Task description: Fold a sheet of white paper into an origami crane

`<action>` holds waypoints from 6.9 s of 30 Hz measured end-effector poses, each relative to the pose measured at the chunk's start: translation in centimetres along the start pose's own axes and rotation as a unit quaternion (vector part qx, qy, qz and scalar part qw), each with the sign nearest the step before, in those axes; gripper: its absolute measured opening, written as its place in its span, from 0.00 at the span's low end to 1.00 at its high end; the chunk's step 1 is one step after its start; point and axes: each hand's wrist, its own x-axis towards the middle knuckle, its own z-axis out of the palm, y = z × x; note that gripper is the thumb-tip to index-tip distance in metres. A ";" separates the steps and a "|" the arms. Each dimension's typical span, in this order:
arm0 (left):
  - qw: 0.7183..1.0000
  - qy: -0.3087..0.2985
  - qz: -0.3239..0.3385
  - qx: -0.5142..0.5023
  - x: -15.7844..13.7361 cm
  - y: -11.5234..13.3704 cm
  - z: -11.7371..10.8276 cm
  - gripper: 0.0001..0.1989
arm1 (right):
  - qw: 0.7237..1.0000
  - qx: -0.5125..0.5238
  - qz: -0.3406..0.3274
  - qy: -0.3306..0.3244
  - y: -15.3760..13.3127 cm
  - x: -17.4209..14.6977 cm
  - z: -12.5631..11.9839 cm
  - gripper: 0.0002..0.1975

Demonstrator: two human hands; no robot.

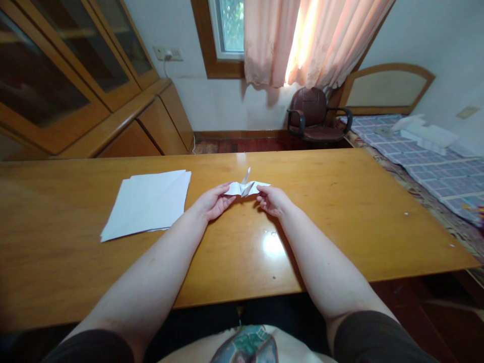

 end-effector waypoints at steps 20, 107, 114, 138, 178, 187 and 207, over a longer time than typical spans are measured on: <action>0.979 0.075 0.070 0.178 0.4 -0.7 0.1 0.13 | 0.999 0.021 0.029 -0.014 -0.5 -0.2 -0.2 0.02; 0.914 -0.102 0.214 0.330 -0.7 -1.1 0.3 0.36 | 0.923 -0.255 -0.272 -0.094 1.2 -0.4 0.0 0.37; 0.938 -0.127 0.170 0.275 -0.8 -1.5 0.6 0.43 | 0.922 -0.250 -0.274 -0.106 1.3 -0.1 -0.1 0.39; 0.906 -0.018 0.285 0.312 0.2 -1.2 0.2 0.10 | 0.931 -0.194 -0.305 -0.051 1.3 -0.5 0.7 0.12; 0.897 -0.019 0.312 0.314 0.5 -1.4 0.0 0.09 | 0.909 -0.184 -0.370 -0.055 1.3 -0.5 0.5 0.08; 0.909 -0.014 0.307 0.281 0.2 -1.2 0.3 0.10 | 0.917 -0.168 -0.356 -0.070 1.5 -0.3 0.2 0.12; 0.909 0.044 0.294 0.293 0.9 -1.1 -0.5 0.11 | 0.860 -0.265 -0.436 -0.015 1.1 -0.4 0.2 0.07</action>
